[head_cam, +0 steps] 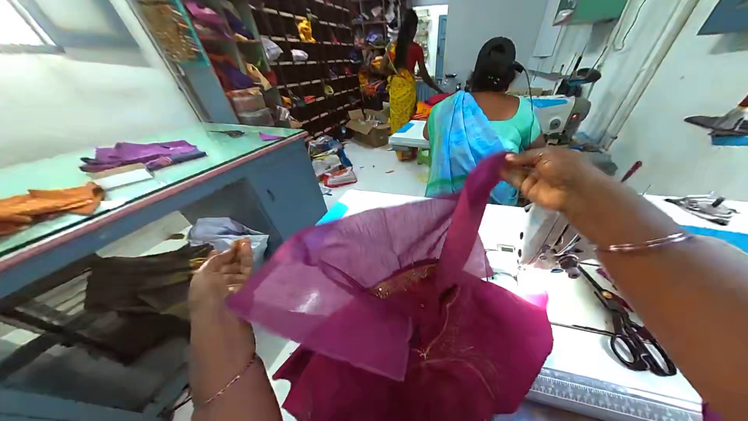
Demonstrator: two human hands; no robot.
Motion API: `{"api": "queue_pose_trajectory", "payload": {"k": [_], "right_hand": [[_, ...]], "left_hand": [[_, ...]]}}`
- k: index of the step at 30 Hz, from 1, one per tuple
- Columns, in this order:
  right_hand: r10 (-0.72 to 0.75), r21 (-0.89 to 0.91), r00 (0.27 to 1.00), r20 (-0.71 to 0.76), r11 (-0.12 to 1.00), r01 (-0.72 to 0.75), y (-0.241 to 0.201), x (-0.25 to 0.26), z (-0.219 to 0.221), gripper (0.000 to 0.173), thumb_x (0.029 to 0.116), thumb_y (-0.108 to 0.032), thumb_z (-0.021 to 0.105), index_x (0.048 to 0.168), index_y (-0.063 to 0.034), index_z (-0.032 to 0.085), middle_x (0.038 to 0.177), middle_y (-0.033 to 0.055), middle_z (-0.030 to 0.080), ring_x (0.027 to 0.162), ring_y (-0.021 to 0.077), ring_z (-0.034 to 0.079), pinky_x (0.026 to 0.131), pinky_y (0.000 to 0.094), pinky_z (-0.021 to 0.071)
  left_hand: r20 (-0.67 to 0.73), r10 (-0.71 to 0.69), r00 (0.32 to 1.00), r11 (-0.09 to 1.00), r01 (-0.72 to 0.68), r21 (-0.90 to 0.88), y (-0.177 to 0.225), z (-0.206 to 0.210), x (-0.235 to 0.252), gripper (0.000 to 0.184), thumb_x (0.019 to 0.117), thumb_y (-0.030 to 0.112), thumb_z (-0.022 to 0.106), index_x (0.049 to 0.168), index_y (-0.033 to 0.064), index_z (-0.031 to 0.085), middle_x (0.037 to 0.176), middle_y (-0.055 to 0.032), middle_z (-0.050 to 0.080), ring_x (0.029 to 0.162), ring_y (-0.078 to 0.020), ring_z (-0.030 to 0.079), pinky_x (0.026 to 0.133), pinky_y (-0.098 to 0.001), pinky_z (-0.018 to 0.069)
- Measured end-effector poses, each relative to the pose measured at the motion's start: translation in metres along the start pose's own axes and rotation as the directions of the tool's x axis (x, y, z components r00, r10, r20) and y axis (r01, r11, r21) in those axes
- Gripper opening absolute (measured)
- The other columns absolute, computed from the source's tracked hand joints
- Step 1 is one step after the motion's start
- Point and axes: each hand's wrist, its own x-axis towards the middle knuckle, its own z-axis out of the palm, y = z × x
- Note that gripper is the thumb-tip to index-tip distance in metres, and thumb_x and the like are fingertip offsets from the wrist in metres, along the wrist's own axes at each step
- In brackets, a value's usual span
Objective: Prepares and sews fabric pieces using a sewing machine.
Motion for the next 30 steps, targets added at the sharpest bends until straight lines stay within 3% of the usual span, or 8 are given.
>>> {"api": "queue_pose_trajectory", "payload": {"k": [3,5,7,10,16,21,25,30], "right_hand": [[-0.216,-0.364,0.928,0.304,0.874,0.323,0.037,-0.017,-0.001,0.078,0.0926,0.004,0.061,0.159,-0.0038,0.021,0.157,0.0237,0.034,0.135,0.0309,0.048,0.104,0.0428,0.0487],[-0.343,-0.415,0.613,0.712,0.498,0.761,0.060,-0.037,-0.001,0.070,0.0815,-0.005,0.075,0.146,-0.0002,0.049,0.150,0.0219,0.047,0.140,0.0339,0.047,0.110,0.0526,0.0446],[-0.091,-0.359,0.393,0.915,0.261,0.896,0.075,-0.062,0.009,0.071,0.0749,-0.020,0.088,0.141,-0.0209,0.063,0.157,0.0056,0.048,0.151,0.0416,0.028,0.110,0.0760,0.0248],[0.228,-0.387,0.344,0.911,0.182,0.904,0.100,-0.069,0.024,0.075,0.0770,-0.014,0.088,0.146,-0.0231,0.059,0.162,0.0004,0.040,0.156,0.0431,0.010,0.109,0.0827,0.0075],[0.080,-0.246,0.237,0.968,0.122,0.962,0.142,-0.051,0.024,0.023,0.0942,-0.005,0.069,0.115,-0.0118,0.077,0.122,0.0066,0.073,0.137,0.0363,0.052,0.111,0.0783,0.0202],[0.140,-0.173,0.166,0.976,0.046,0.984,0.156,-0.054,0.024,0.018,0.0981,-0.002,0.061,0.102,-0.0090,0.077,0.106,0.0077,0.071,0.123,0.0303,0.059,0.110,0.0702,0.0277],[-0.023,-0.176,0.177,0.984,0.058,0.983,0.152,-0.048,0.014,0.012,0.0926,-0.001,0.067,0.085,-0.0061,0.075,0.101,0.0079,0.073,0.114,0.0303,0.066,0.104,0.0692,0.0355],[-0.255,-0.212,0.231,0.939,0.101,0.972,0.109,-0.025,-0.016,0.013,0.0865,-0.004,0.065,0.087,-0.0068,0.078,0.090,0.0086,0.071,0.092,0.0287,0.069,0.090,0.0612,0.0469]], "left_hand": [[0.116,0.610,0.784,0.769,-0.621,0.149,-0.026,-0.064,0.037,0.028,0.1062,0.009,0.042,0.132,-0.0018,0.040,0.115,-0.0007,0.058,0.100,-0.0066,0.062,0.091,-0.0269,0.0529],[0.392,0.755,0.526,0.522,-0.843,0.127,-0.033,-0.074,0.014,0.023,0.1056,0.019,0.051,0.123,0.0047,0.053,0.118,0.0059,0.062,0.111,-0.0055,0.060,0.100,-0.0304,0.0494],[0.767,0.541,0.346,0.350,-0.921,0.169,-0.048,-0.062,-0.040,0.042,0.0999,0.053,0.057,0.124,0.0190,0.061,0.134,0.0096,0.059,0.131,-0.0049,0.051,0.111,-0.0325,0.0429],[0.987,0.100,0.127,0.082,-0.990,0.119,-0.090,-0.040,-0.084,0.081,0.0823,0.082,0.051,0.133,0.0211,0.067,0.145,-0.0037,0.060,0.143,-0.0261,0.047,0.114,-0.0599,0.0356],[0.941,-0.296,0.162,0.037,-0.983,0.181,-0.118,-0.031,-0.068,0.041,0.0933,0.029,0.071,0.133,0.0189,0.069,0.138,0.0001,0.066,0.144,-0.0228,0.047,0.119,-0.0663,0.0190],[0.915,-0.397,0.063,0.161,-0.977,0.137,-0.133,-0.016,-0.067,0.020,0.0981,0.018,0.066,0.114,0.0177,0.078,0.123,-0.0020,0.072,0.137,-0.0247,0.054,0.119,-0.0688,0.0152],[0.994,-0.099,-0.034,0.119,-0.993,-0.022,-0.141,-0.020,-0.063,0.018,0.0975,0.012,0.062,0.090,0.0121,0.077,0.091,-0.0018,0.075,0.097,-0.0189,0.073,0.105,-0.0510,0.0476],[0.960,0.256,0.114,0.022,-0.993,0.113,-0.118,-0.038,-0.045,0.030,0.1003,0.020,0.052,0.095,0.0079,0.079,0.091,-0.0063,0.077,0.087,-0.0223,0.074,0.083,-0.0415,0.0580]]}}
